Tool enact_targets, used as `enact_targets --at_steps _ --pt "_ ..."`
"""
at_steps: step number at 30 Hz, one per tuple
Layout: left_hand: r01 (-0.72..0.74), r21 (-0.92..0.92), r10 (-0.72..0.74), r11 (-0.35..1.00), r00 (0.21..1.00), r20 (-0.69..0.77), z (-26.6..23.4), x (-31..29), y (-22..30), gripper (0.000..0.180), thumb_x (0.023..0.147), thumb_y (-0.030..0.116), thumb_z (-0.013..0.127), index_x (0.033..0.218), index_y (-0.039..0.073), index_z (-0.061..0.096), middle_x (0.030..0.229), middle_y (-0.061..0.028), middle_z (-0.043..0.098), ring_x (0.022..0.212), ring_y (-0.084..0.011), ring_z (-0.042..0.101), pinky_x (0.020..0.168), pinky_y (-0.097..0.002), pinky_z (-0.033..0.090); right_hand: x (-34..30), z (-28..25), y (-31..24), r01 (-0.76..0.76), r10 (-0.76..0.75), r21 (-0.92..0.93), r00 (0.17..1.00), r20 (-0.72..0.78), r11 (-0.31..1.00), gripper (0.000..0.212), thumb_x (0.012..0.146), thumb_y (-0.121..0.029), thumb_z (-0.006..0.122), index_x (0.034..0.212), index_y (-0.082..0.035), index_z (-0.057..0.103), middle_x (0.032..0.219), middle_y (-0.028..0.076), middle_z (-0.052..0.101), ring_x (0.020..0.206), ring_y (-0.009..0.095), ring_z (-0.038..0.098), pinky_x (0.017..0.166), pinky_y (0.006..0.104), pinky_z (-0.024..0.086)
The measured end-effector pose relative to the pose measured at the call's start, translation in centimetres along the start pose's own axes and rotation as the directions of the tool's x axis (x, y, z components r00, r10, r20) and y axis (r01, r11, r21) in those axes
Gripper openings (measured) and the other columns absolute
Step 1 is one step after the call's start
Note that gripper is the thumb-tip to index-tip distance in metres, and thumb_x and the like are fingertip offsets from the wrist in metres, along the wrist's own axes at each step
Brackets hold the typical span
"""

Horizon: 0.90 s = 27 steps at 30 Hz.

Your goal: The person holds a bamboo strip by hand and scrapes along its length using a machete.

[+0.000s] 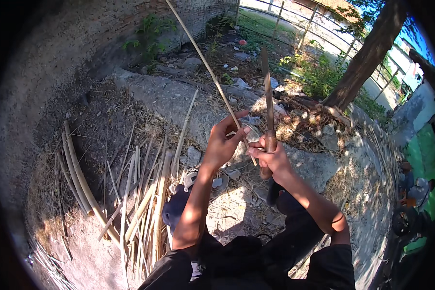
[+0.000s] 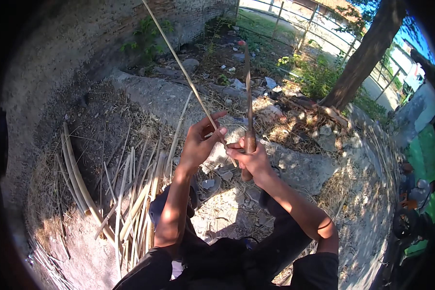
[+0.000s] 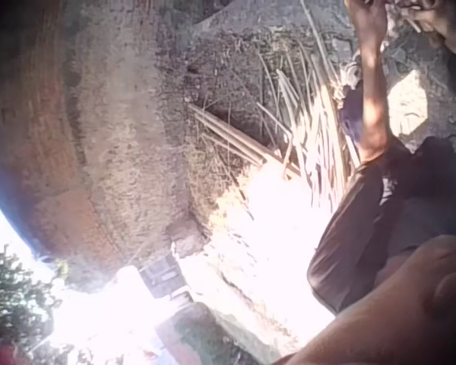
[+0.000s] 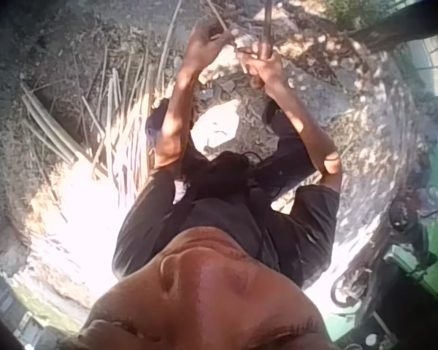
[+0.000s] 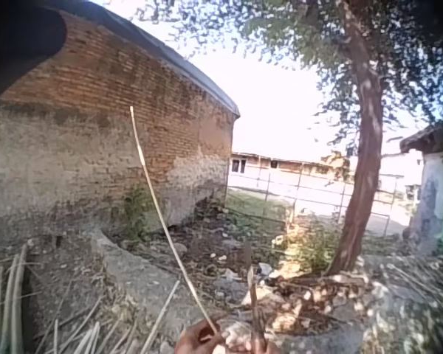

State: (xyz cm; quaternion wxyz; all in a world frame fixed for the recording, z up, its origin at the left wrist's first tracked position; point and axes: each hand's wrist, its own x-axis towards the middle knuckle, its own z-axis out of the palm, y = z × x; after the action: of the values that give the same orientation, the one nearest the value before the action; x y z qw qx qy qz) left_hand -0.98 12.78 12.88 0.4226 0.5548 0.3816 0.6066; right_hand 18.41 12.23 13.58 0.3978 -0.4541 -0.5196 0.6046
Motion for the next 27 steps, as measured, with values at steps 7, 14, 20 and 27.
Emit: enact_targets --at_steps 7,14,20,27 --pt "0.113 0.007 -0.113 0.994 0.982 0.151 0.7 2.7 2.0 0.054 0.098 0.019 0.079 0.146 0.002 0.061 0.100 0.0003 0.065 0.099 -0.0123 0.065 0.089 -0.0331 0.058 -1.4 -4.0 0.6 0.101 -0.104 -0.066 0.994 -0.047 0.993 0.025 0.095 -0.015 0.080 0.095 -0.009 0.056 0.110 0.014 0.077 0.052 0.004 0.050 0.047 0.0228 0.040" --pt "0.123 0.018 -0.124 0.992 0.969 0.215 0.6 1.6 -1.0 0.055 0.097 0.016 0.079 0.146 -0.001 0.061 0.101 -0.0009 0.063 0.095 -0.0122 0.064 0.085 -0.0330 0.059 -3.1 -5.9 1.3 0.025 -0.024 -0.026 0.999 0.023 0.999 0.024 0.100 -0.013 0.074 0.097 -0.011 0.050 0.114 0.018 0.077 0.048 0.003 0.048 0.044 0.0217 0.039" --pt "0.145 -0.111 -0.123 0.983 0.975 0.182 -1.0 0.5 -2.7 0.049 0.102 0.006 0.070 0.149 0.000 0.056 0.105 0.0018 0.054 0.100 -0.0144 0.069 0.094 -0.0370 0.064 -1.9 -6.3 1.8 -0.021 0.026 -0.108 0.999 0.038 0.994 0.025 0.102 -0.019 0.074 0.093 -0.009 0.053 0.099 0.013 0.078 0.049 0.002 0.050 0.043 0.0219 0.038" --pt "0.286 -0.236 -0.264 0.929 0.957 0.123 -1.5 0.3 -1.7 0.047 0.103 0.004 0.068 0.148 -0.001 0.056 0.104 0.0014 0.057 0.097 -0.0139 0.070 0.093 -0.0352 0.061 0.6 -6.1 1.2 0.171 -0.155 -0.259 0.984 0.082 0.951 0.027 0.096 -0.013 0.080 0.091 -0.008 0.054 0.093 0.009 0.077 0.055 0.002 0.055 0.049 0.0227 0.042"
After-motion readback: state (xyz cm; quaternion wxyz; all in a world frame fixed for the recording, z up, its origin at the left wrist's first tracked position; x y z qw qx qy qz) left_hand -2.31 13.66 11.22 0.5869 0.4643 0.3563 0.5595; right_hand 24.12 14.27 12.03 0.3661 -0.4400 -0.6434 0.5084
